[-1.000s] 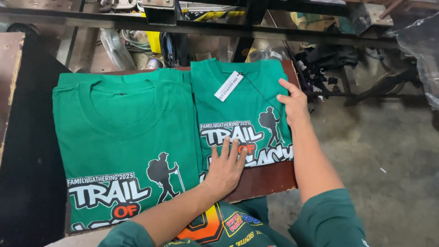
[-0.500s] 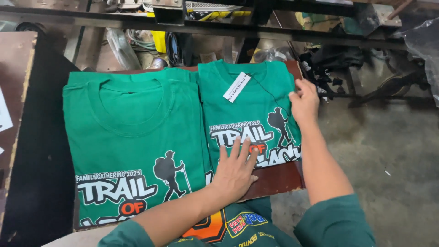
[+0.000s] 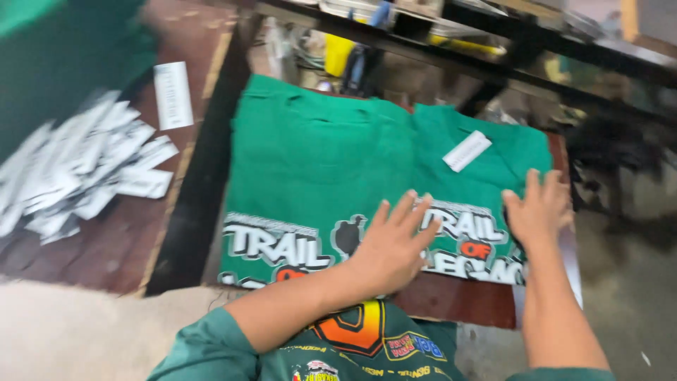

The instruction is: The person attaches white tags to a stack of green t-shirts. They pick up a tag, thread it through the neck of a shirt, and then move the shirt to a separate pile. This process is repeated for multiple shirts.

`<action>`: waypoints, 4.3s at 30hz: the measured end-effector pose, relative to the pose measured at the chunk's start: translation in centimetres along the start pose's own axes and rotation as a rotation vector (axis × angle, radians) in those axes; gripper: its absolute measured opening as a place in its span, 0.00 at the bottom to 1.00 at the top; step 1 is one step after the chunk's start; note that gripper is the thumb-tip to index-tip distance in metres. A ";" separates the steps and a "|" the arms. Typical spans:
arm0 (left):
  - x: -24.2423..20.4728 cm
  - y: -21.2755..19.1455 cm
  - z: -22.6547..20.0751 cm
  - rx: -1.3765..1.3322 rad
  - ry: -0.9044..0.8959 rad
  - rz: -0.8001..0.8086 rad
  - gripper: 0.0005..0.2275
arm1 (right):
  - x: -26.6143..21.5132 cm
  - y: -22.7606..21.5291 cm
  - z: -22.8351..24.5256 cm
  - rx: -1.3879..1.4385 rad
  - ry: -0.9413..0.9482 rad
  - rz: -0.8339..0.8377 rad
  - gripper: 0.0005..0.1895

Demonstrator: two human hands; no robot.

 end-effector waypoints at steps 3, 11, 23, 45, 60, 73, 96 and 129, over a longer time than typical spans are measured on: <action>-1.8 -8.8 4.2 0.095 -0.131 -0.139 0.34 | -1.9 -5.3 4.9 0.054 -0.167 -0.473 0.39; -9.3 -30.6 6.4 0.556 -0.428 -0.395 0.31 | -8.2 -21.3 33.1 0.792 -0.877 -0.411 0.25; -19.1 -39.5 14.1 0.795 -0.477 -0.757 0.12 | -16.8 -29.7 55.3 1.156 -1.219 -0.301 0.16; -21.9 -41.2 15.6 0.486 -0.619 -0.969 0.14 | -14.5 -27.2 67.1 0.447 -1.443 -0.412 0.08; -21.7 -40.3 17.0 0.688 -0.659 -0.862 0.13 | -15.6 -27.8 65.8 0.558 -1.545 -0.166 0.20; -21.6 -40.0 17.3 0.733 -0.685 -0.855 0.13 | -15.4 -28.4 64.7 0.778 -1.576 -0.129 0.18; -22.3 -41.0 16.7 0.615 -0.696 -0.915 0.14 | -15.3 -30.5 62.4 1.139 -1.556 -0.094 0.14; -17.6 -40.6 14.3 0.897 -0.385 -0.752 0.05 | -15.1 -32.9 59.8 1.487 -1.301 0.379 0.25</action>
Point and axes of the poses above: each hand's wrist, its own x-axis towards the middle knuckle, its own y-axis out of the palm, z = x × y, the point moved 10 cm from there along x, towards the middle knuckle, and after that the axes turned 14 degrees about -x, right-handed, at the moved point
